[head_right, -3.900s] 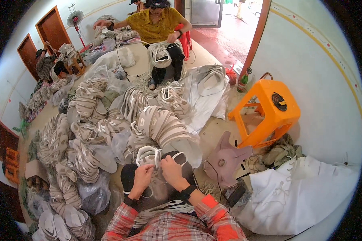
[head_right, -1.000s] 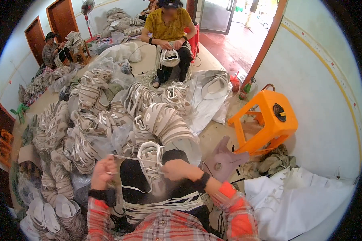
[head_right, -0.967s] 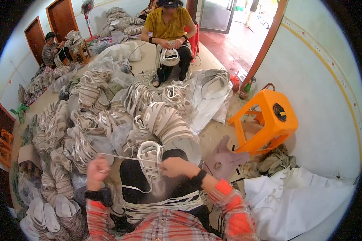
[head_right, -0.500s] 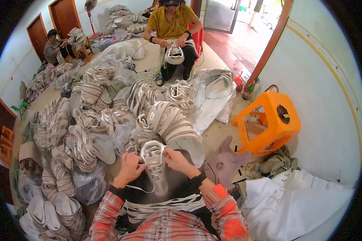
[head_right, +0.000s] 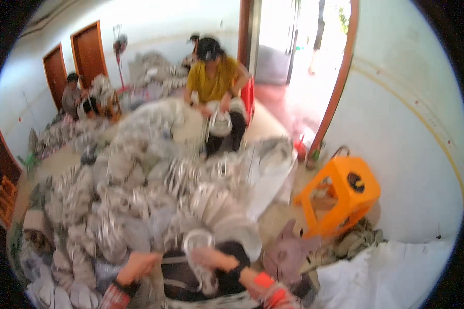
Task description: The recorder is lacing white shoes while sitting in a factory or workshop surrounded by piles of footwear.
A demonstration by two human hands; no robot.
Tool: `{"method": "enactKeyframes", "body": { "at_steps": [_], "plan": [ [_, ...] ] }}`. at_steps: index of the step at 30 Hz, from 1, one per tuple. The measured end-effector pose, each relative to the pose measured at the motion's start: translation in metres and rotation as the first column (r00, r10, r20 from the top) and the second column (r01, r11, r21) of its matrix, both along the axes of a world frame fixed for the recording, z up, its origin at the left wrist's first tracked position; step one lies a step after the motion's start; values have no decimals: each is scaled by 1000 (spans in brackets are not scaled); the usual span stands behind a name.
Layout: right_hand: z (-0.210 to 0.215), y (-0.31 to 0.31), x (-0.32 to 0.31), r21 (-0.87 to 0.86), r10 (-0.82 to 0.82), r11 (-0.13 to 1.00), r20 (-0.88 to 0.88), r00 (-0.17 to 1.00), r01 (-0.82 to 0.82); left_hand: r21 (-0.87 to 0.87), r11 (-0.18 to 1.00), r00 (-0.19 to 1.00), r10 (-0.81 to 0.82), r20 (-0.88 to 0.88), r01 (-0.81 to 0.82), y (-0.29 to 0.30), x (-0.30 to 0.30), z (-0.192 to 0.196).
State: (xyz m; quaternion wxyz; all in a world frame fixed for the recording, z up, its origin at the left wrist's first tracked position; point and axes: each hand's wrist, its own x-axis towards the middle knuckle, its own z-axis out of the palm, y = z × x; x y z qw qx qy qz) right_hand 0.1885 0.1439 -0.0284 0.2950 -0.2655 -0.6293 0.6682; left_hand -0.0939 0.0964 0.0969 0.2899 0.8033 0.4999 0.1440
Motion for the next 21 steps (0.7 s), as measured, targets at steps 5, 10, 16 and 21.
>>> {"method": "enactKeyframes", "body": {
  "at_steps": [5,10,16,21],
  "plan": [
    [45,3,-2,171,137,955,472,871,-243,176,968,971,204,-124,-180,-67,-84,11],
    [3,4,-18,733,-111,666,281,953,-138,264,917,915,354,-191,-299,-90,-102,-6],
    [103,-58,-50,576,66,764,376,924,-289,420,851,627,520,-581,-316,-96,-84,-56],
    [107,-105,-80,622,199,674,367,909,-398,94,767,772,633,52,-635,-63,-34,-59]
  ]
}}
